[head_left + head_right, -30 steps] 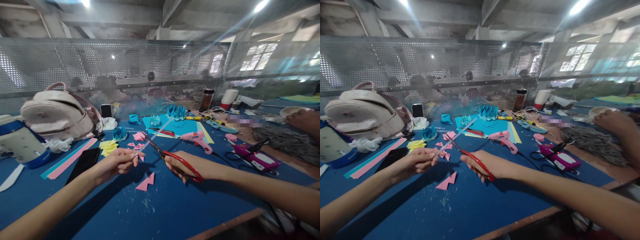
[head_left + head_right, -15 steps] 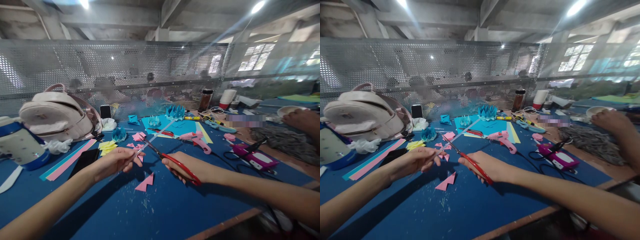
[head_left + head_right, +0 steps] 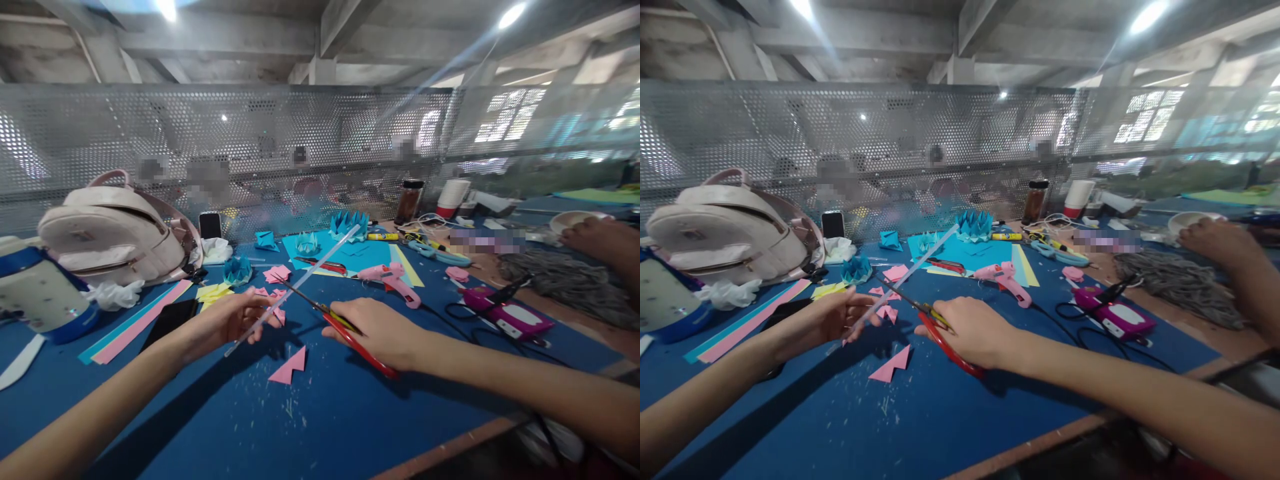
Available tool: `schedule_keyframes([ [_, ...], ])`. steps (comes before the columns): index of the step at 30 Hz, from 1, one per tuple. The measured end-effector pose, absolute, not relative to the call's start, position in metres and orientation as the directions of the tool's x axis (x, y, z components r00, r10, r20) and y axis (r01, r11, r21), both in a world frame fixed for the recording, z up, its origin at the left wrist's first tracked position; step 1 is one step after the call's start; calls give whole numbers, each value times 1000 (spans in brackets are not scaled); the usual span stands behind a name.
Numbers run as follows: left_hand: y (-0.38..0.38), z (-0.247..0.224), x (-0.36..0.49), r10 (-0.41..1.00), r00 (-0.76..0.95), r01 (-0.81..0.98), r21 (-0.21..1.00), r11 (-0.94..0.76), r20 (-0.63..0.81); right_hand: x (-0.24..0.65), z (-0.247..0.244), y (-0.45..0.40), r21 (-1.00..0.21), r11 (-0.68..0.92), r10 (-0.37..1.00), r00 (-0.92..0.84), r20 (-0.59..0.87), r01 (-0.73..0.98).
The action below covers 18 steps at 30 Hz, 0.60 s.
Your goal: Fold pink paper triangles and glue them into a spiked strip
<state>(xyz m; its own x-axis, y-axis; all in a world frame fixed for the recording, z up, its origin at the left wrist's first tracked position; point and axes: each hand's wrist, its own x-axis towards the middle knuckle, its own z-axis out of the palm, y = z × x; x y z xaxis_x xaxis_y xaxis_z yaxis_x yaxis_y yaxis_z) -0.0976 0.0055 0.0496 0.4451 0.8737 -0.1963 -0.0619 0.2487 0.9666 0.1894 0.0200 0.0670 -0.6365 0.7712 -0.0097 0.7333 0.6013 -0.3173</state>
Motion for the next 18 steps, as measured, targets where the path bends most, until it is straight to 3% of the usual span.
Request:
schedule_keyframes([
  [3, 2, 49, -89, 909, 404, 11, 995, 104, -99, 189, 66, 21, -367, 618, 746, -666, -4, 695],
  [7, 0, 54, -80, 905, 416, 96, 994, 48, -84, 190, 66, 22, -437, 630, 715, -699, 4, 642],
  [14, -1, 54, -78, 907, 410, 149, 988, 35, -94, 193, 72, 18, -651, 451, 701, -694, -165, 610],
  [18, -1, 54, -79, 904, 415, 181, 983, 31, -105, 196, 74, 19, -677, 455, 652, -735, -189, 578],
])
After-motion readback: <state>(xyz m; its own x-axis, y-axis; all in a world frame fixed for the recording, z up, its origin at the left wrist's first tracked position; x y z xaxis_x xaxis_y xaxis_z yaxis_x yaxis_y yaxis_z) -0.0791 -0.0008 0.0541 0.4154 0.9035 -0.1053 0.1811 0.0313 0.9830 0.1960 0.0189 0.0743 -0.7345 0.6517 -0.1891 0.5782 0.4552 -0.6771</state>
